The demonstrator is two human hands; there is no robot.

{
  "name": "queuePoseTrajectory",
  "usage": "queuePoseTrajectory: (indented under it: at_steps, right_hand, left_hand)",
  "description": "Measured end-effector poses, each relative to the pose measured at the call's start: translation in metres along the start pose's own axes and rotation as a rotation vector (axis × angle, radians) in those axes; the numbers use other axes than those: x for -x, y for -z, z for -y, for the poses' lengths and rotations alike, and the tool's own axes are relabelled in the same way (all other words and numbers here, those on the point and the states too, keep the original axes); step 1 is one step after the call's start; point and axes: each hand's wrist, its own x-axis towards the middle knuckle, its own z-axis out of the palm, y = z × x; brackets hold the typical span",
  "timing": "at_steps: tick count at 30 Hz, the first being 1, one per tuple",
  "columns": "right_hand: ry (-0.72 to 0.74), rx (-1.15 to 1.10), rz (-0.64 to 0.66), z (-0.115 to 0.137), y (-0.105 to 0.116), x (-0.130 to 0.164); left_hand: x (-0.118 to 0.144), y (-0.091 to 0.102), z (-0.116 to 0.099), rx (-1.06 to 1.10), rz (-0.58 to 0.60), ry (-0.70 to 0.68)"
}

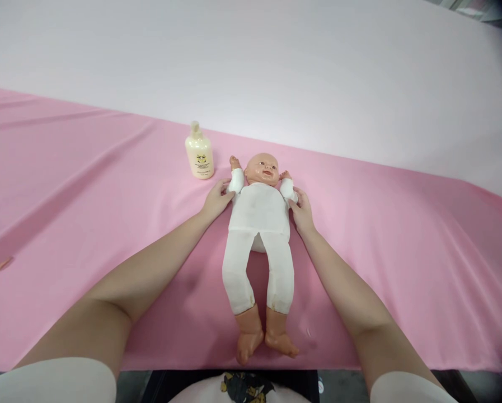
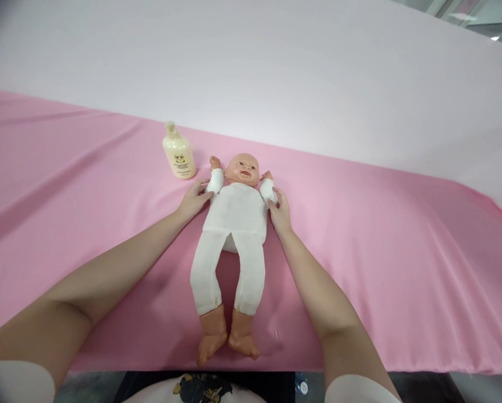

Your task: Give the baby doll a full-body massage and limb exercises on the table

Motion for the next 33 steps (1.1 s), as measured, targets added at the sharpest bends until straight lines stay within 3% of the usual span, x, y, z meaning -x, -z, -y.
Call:
queuePoseTrajectory:
  at_steps: [7, 11, 18, 29, 33]
  right_hand:
    - [-0.034, -0.264, 0.06, 0.006, -0.004, -0.001]
    - [-0.078, -0.32, 0.001, 0.003, -0.003, -0.003]
    - [-0.199, -0.351, -0.037, 0.001, -0.001, -0.003]
    - [-0.092, -0.204, -0.048, -0.004, -0.005, -0.003]
    - [-0.103, -0.191, -0.084, -0.006, -0.003, -0.003]
  left_hand:
    - [-0.001, -0.004, -0.007, 0.348, -0.021, 0.038]
    - [-0.001, -0.005, -0.008, 0.42, -0.023, 0.055]
    - [-0.002, -0.004, -0.012, 0.347, -0.01, 0.071]
    - [-0.002, -0.004, -0.013, 0.487, 0.03, 0.159]
    - [-0.002, -0.007, -0.01, 0.478, -0.018, 0.057]
